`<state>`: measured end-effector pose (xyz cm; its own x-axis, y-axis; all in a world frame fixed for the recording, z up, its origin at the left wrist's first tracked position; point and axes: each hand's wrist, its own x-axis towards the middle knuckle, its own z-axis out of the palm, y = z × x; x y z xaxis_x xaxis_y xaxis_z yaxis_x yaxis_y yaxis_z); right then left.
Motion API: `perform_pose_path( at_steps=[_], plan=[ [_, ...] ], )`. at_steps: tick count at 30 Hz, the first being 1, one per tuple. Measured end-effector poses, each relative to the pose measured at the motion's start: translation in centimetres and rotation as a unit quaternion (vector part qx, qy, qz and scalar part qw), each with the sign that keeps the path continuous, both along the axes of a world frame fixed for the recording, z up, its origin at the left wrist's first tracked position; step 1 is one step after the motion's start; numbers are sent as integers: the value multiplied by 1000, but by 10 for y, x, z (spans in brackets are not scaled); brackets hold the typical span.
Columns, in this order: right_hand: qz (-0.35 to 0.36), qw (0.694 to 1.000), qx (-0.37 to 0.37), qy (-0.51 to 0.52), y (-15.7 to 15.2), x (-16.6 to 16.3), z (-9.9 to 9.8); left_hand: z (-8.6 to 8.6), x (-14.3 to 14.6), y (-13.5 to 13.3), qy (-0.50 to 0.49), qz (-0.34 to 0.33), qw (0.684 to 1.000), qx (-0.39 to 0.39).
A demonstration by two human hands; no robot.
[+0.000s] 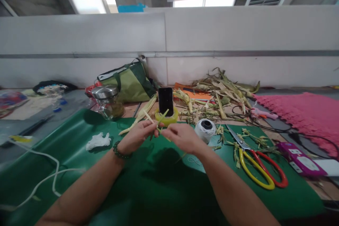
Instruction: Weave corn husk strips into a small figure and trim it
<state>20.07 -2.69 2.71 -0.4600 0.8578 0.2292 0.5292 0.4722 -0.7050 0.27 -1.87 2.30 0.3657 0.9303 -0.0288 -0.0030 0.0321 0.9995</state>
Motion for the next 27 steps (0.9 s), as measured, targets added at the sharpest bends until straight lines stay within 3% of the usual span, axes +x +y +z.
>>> perform_pose_path(
  at_steps=[4,8,15,22,27],
  plan=[
    [32,979,137,-145,-10,-16,-9,3,1,-2,50,-7,997,61],
    [90,958,210,-172,-6,-11,-10,4,-4,0,50,-54,996,57],
    [85,969,147,-178,-5,-7,-6,2,-3,0,27,-78,996,-18],
    [89,976,83,-182,-7,-5,1,3,1,-4,85,-45,994,59],
    [-8,997,37,-61,-4,-1,5,2,5,-8,143,-74,983,89]
  ],
)
